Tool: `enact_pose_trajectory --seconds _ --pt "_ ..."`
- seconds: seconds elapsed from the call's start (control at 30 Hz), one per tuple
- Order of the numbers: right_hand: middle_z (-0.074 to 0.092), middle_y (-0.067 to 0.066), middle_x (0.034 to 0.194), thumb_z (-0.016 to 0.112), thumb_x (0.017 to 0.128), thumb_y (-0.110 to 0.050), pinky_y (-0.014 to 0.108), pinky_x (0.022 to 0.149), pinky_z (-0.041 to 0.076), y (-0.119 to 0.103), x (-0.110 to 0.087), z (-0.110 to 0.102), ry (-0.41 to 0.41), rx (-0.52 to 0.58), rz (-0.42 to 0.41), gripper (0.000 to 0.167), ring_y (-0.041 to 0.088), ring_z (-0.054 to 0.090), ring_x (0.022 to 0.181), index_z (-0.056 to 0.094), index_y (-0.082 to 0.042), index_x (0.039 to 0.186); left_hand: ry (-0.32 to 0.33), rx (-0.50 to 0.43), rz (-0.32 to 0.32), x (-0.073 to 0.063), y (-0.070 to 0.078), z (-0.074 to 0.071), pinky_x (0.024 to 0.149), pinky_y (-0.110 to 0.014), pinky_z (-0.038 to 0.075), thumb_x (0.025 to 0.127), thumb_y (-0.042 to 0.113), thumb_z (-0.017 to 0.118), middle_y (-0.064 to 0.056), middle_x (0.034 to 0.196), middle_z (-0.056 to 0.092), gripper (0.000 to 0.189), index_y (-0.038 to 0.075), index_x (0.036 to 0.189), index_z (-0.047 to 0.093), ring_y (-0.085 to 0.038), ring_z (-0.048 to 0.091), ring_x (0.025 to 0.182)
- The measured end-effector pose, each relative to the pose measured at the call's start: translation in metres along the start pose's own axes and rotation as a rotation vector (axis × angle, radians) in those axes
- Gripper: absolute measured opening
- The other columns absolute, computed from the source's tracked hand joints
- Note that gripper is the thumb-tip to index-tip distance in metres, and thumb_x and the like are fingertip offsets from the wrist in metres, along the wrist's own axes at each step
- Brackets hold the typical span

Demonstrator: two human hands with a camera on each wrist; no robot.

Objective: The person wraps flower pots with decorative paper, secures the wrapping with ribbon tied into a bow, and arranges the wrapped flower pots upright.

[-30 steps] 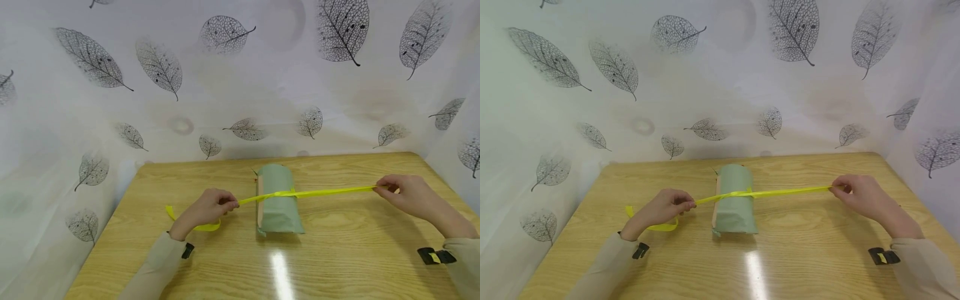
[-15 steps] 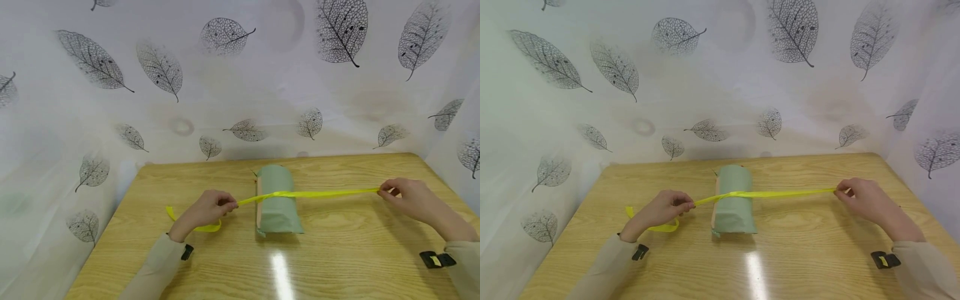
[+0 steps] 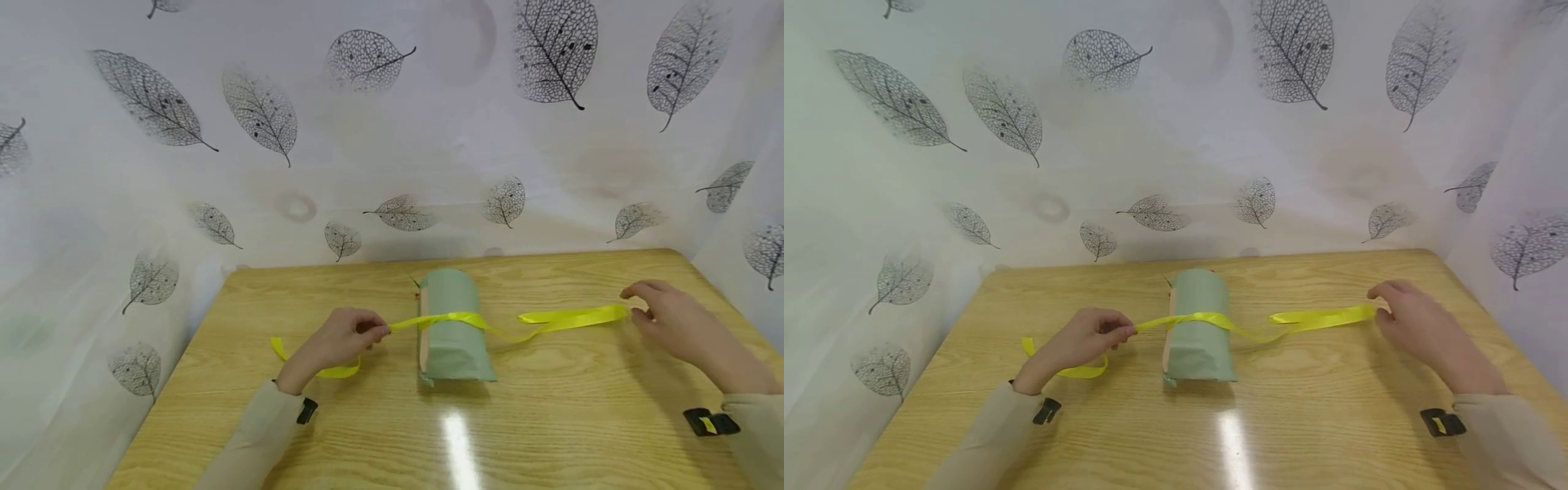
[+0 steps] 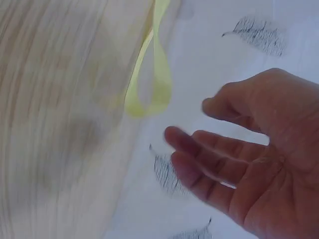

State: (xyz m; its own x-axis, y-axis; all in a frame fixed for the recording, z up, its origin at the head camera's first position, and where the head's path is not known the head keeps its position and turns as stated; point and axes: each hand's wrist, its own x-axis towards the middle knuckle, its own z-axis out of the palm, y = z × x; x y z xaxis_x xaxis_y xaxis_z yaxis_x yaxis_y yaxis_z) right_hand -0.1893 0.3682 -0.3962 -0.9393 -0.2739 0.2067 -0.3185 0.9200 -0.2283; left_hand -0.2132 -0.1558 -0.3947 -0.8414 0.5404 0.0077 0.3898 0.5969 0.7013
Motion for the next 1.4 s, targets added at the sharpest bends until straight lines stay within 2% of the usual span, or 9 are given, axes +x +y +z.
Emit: enact_pose_trajectory --seconds 0.13,0.3,0.47,0.57,0.77,0.93,1.1,1.27,1.4 --pt "0.069 0.024 0.119 0.069 0.095 -0.005 0.025 0.059 0.053 -0.046 0.012 0.009 0.055 0.128 -0.121 0.027 0.016 0.070 0.075 0.066 0.001 0.122 0.020 -0.003 0.003 0.001 0.001 -0.001 0.064 -0.025 0.052 0.105 0.025 0.060 -0.011 0.091 0.073 0.025 0.005 0.108 0.075 -0.018 0.063 0.074" --pt "0.075 0.008 0.110 0.064 0.102 -0.021 0.022 0.061 0.053 -0.113 0.029 0.020 -0.082 0.338 -0.203 0.028 0.004 0.068 0.077 0.067 -0.005 0.126 0.026 0.062 0.040 0.008 0.004 0.001 0.080 -0.026 0.055 0.106 0.034 0.057 0.001 0.104 0.075 0.029 0.013 0.116 0.074 -0.010 0.066 0.090" --pt "0.075 0.006 0.110 0.067 0.101 -0.023 0.021 0.062 0.053 -0.146 0.037 0.033 -0.134 0.402 -0.253 0.024 0.000 0.066 0.078 0.070 -0.009 0.120 0.011 0.053 0.059 0.018 0.010 0.009 0.088 -0.030 0.057 0.105 0.037 0.057 -0.001 0.116 0.073 0.038 0.010 0.130 0.067 -0.012 0.068 0.098" --pt "0.075 0.004 0.105 0.069 0.099 -0.018 0.020 0.060 0.053 -0.154 0.038 0.040 -0.105 0.417 -0.265 0.018 0.000 0.064 0.075 0.071 -0.011 0.114 0.009 0.036 0.084 0.023 0.016 0.015 0.085 -0.027 0.057 0.105 0.035 0.059 -0.004 0.115 0.074 0.037 0.009 0.130 0.068 -0.013 0.069 0.096" --pt "0.074 0.000 0.092 0.069 0.098 -0.009 0.021 0.059 0.052 -0.159 0.040 0.050 -0.065 0.453 -0.277 0.007 0.001 0.062 0.072 0.072 -0.013 0.101 0.056 -0.017 0.145 0.027 0.020 0.022 0.068 -0.021 0.055 0.105 0.021 0.059 -0.011 0.099 0.077 0.022 0.008 0.111 0.076 -0.025 0.069 0.081" --pt "0.071 0.001 0.086 0.064 0.099 -0.005 0.021 0.056 0.051 -0.159 0.039 0.053 -0.089 0.460 -0.265 0.008 0.000 0.060 0.069 0.066 -0.011 0.094 0.074 -0.018 0.163 0.026 0.020 0.022 0.066 -0.020 0.053 0.106 0.017 0.057 -0.014 0.095 0.077 0.023 0.003 0.108 0.076 -0.030 0.071 0.081" --pt "0.061 -0.007 0.071 0.057 0.099 -0.002 0.021 0.046 0.044 -0.156 0.037 0.049 -0.120 0.479 -0.253 0.016 -0.003 0.051 0.056 0.057 -0.015 0.089 0.092 0.032 0.148 0.024 0.022 0.022 0.062 -0.019 0.051 0.105 0.016 0.059 -0.012 0.090 0.077 0.023 0.001 0.103 0.077 -0.023 0.068 0.075" --pt "0.052 -0.016 0.066 0.057 0.096 0.001 0.019 0.048 0.042 -0.151 0.035 0.045 -0.058 0.394 -0.340 0.022 -0.006 0.045 0.055 0.054 -0.018 0.086 0.127 0.117 0.123 0.021 0.019 0.024 0.059 -0.020 0.048 0.103 0.016 0.062 -0.006 0.085 0.077 0.020 0.005 0.098 0.078 -0.009 0.060 0.066" --pt "0.048 -0.017 0.066 0.058 0.094 0.002 0.017 0.049 0.041 -0.149 0.033 0.046 -0.033 0.357 -0.370 0.024 -0.006 0.042 0.056 0.053 -0.018 0.084 0.165 0.162 0.101 0.017 0.014 0.025 0.060 -0.021 0.049 0.102 0.016 0.064 -0.002 0.081 0.075 0.018 0.007 0.095 0.078 -0.005 0.058 0.066"
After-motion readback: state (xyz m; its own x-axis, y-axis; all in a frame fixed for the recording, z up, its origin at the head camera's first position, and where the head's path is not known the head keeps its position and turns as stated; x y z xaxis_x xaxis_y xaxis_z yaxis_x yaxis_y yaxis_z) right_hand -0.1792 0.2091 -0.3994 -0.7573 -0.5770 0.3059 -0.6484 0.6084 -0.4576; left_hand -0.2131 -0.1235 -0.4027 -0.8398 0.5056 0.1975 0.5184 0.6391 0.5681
